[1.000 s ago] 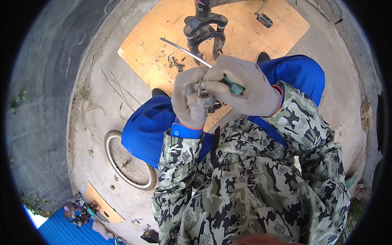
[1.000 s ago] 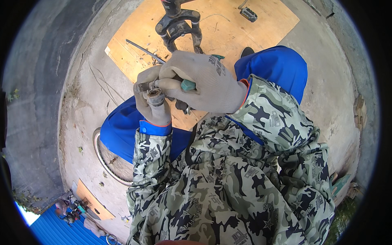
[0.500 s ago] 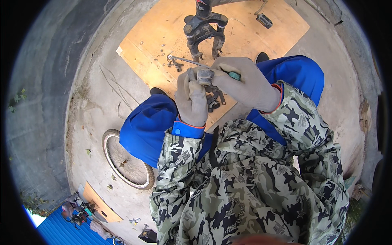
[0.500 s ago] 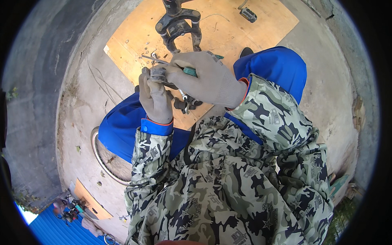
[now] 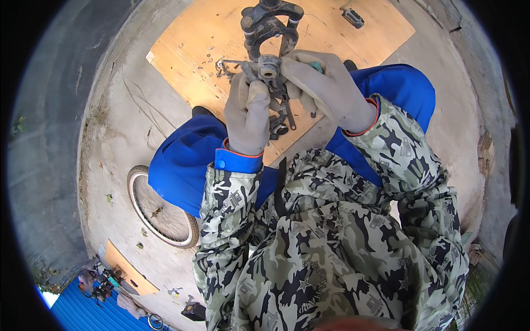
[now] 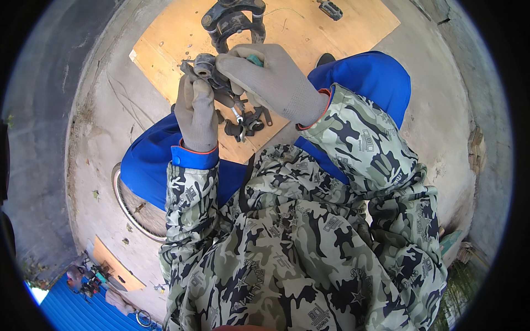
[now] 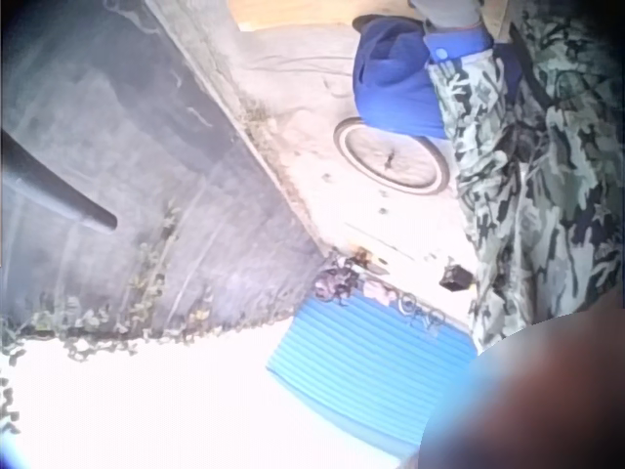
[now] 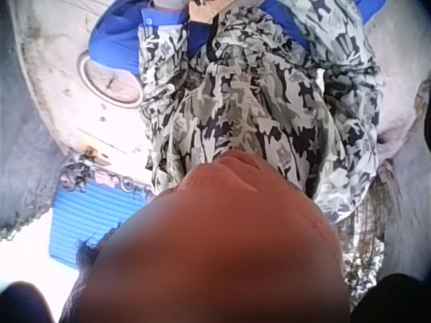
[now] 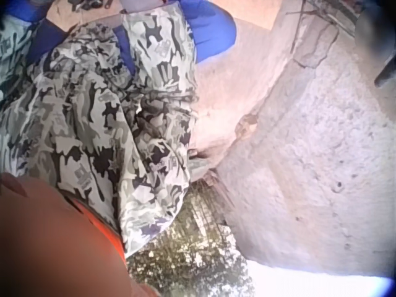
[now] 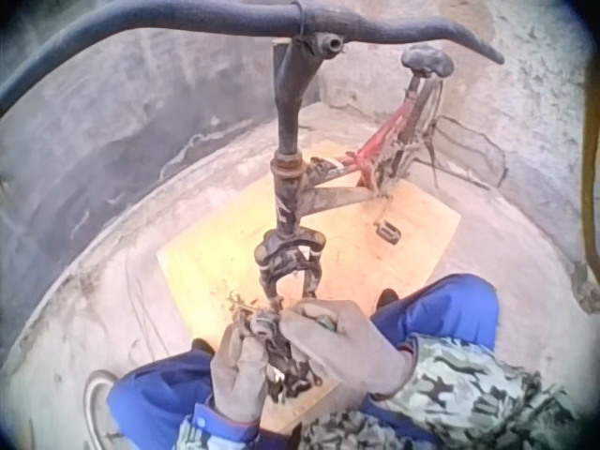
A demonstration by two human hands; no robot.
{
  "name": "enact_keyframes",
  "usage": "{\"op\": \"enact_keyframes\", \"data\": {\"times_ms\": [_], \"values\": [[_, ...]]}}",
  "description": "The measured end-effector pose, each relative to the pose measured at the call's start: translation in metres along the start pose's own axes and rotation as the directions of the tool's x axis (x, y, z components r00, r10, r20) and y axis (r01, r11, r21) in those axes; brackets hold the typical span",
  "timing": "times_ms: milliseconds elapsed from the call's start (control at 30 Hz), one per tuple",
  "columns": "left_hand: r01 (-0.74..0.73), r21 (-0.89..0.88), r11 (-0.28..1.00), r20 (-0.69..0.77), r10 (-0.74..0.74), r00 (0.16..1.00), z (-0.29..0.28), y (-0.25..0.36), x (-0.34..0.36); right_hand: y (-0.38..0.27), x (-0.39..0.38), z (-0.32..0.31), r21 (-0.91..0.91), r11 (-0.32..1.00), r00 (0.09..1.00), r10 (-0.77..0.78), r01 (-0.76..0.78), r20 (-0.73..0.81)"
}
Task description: The person disassembles a bicycle brake caliper, removes the brake pads, and uses a screwdriver to adjust internal components. They then reassemble the caliper and place it on the work surface.
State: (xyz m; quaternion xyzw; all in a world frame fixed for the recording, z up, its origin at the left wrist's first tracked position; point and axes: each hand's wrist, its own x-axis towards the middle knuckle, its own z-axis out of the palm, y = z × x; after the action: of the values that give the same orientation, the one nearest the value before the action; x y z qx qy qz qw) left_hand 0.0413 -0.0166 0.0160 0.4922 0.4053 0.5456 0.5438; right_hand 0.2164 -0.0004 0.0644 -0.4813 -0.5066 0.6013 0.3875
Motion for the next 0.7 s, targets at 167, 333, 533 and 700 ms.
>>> {"op": "enact_keyframes", "data": {"times_ms": [167, 333, 533, 700], "values": [[0.006, 0.086, 0.996, 0.028, -0.008, 1.000, -0.006, -0.007, -0.006, 0.014, 0.001, -0.008, 0.113, 0.991, 0.997, 0.058, -0.064, 0.057], [0.035, 0.015, 0.999, 0.042, -0.036, 0.998, -0.009, -0.012, -0.002, 0.015, 0.002, -0.007, 0.045, 0.997, 0.997, -0.059, 0.057, 0.050], [0.094, -0.171, 0.981, 0.041, -0.088, 0.995, 0.001, -0.014, -0.003, 0.012, -0.003, -0.004, 0.039, 0.999, 1.000, 0.005, -0.005, -0.014], [0.131, -0.129, 0.983, 0.079, -0.122, 0.989, -0.001, -0.016, -0.002, 0.020, -0.002, -0.009, -0.025, 0.998, 0.998, 0.066, -0.066, 0.010]]}}
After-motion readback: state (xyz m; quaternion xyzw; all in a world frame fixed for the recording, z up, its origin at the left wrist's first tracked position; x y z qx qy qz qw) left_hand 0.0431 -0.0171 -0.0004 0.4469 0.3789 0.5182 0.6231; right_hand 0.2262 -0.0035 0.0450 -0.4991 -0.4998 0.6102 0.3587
